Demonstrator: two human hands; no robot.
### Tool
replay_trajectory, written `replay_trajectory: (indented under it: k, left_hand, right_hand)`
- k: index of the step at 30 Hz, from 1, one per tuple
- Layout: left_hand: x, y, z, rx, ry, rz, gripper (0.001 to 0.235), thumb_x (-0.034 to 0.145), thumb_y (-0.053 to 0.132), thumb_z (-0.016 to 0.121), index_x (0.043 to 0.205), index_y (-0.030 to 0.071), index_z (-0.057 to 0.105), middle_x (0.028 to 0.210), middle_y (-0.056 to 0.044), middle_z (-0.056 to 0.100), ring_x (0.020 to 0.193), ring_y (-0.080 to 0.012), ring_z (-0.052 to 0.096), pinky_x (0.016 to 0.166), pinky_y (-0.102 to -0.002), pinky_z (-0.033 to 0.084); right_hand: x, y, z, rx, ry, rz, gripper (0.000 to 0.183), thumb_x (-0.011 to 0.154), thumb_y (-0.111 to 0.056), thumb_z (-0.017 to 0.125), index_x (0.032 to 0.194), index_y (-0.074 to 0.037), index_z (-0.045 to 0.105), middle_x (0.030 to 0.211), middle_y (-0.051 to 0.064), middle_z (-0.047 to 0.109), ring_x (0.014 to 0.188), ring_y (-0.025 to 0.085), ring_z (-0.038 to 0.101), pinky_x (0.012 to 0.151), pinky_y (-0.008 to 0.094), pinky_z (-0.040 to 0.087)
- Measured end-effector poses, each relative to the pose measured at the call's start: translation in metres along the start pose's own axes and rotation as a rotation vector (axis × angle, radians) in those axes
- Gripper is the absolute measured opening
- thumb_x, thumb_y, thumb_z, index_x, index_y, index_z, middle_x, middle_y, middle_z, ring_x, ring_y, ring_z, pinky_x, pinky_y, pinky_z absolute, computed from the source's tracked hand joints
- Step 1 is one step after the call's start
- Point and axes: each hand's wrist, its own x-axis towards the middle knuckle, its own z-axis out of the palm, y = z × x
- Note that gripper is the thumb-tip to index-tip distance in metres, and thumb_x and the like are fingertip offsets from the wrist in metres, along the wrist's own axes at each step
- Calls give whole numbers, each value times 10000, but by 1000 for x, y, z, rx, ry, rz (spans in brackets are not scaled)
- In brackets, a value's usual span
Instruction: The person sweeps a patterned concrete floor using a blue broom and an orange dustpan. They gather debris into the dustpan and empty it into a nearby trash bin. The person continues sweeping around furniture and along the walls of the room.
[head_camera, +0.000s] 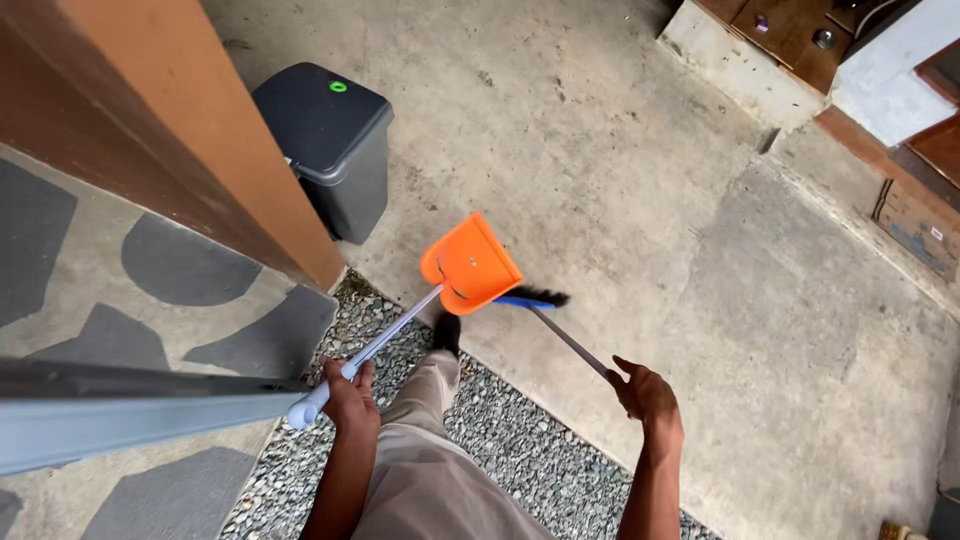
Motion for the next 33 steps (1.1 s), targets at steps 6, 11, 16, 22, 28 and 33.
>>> replay_trajectory:
  k: [6, 11, 16, 22, 28, 33]
  left_hand:
    - [91, -88, 168, -90, 68, -29, 514, 956, 455, 782, 1095, 48, 500, 1173, -198, 476, 1063, -489, 669, 1010, -553, 609]
    - [43, -113, 353, -149, 39, -2, 382, 949, 299, 692, 1096, 52, 439, 1178, -209, 482, 1046, -519, 690, 995, -538, 622]
    - [27, -180, 466, -31, -64, 76, 342, 1039, 370, 627, 1014, 82, 444, 1072, -172, 561, 1005, -520, 705, 981, -561, 577]
    - [70, -235, 522, -92, 14, 158, 391, 1056, 407, 632, 983, 52, 486, 991, -238, 627, 911, -522, 713, 921, -570, 612]
    - [104, -310, 553, -114, 277, -25, 468, 1013, 579, 619, 1109, 132, 518, 906, -214, 761, 859, -335, 786, 829, -387, 607]
    - [32, -301, 590, -200, 403, -171, 559, 934, 652, 660, 1016, 99, 683, 894, -166, 775, 732, -298, 731, 769, -403, 573]
  right_hand:
    - [192, -67, -13, 37, -107, -198, 423, 997, -400, 535, 1380, -270, 657, 909, 199, 798, 853, 380, 782, 829, 489, 619]
    - [263, -199, -35, -110, -314, -488, 446, 987, -228, 481, 1400, -175, 641, 978, 102, 748, 768, 205, 726, 722, 340, 644]
    - [318, -285, -81, 1063, -829, -93, 483, 962, -256, 514, 1424, -175, 626, 1029, 27, 701, 821, 117, 673, 732, 252, 616]
    - [413, -335, -103, 1203, -1043, -75, 335, 1040, -232, 544, 1363, -191, 626, 770, -20, 706, 780, 114, 749, 878, 336, 613]
    - [508, -366, -164, 809, -1107, -144, 277, 994, -189, 575, 1264, -134, 604, 772, -35, 587, 780, 135, 688, 935, 387, 578]
    - [528, -357, -176, 740, -1089, -103, 226, 929, -220, 649, 1127, -116, 609, 727, -26, 538, 742, 134, 617, 881, 367, 519]
